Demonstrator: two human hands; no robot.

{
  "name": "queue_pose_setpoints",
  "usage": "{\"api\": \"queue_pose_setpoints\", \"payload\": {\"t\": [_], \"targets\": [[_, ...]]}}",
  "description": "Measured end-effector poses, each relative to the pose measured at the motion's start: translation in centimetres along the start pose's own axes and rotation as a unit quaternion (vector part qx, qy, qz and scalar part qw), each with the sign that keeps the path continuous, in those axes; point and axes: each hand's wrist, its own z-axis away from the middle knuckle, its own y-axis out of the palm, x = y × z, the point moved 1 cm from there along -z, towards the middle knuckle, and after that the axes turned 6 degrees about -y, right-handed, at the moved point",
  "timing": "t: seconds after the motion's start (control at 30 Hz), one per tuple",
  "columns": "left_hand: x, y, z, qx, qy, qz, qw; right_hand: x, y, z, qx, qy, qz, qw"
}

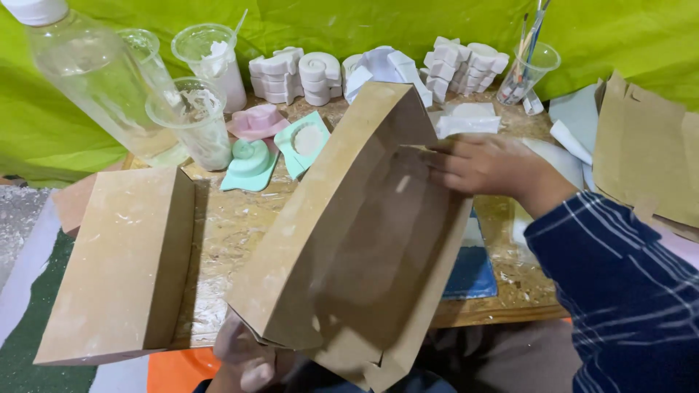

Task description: The person folds a flat cardboard box into shape, then places several small white items wrapped in plastic and a wooden stick into the box. The person closes the box and sets it aside. Finally, the person picks up a white star-shaped object and uses a wooden stick to apply a white substance to its surface.

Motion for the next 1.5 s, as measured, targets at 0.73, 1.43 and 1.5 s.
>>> {"api": "queue_pose_setpoints", "payload": {"t": [0.73, 1.43, 1.5], "targets": [[-6.4, 2.5, 0.1, 0.321, -0.042, -0.391, 0.862, -1.5, -3.3, -9.0, 0.017, 0.358, -0.261, 0.896], [-4.7, 8.4, -9.2, 0.656, -0.042, -0.094, 0.747, 15.7, -5.8, -2.3, -0.145, 0.229, -0.368, 0.890], [-3.9, 9.4, -9.3, 0.686, -0.149, -0.107, 0.704, 15.5, -6.7, -3.2, -0.193, 0.264, -0.349, 0.878]]}}
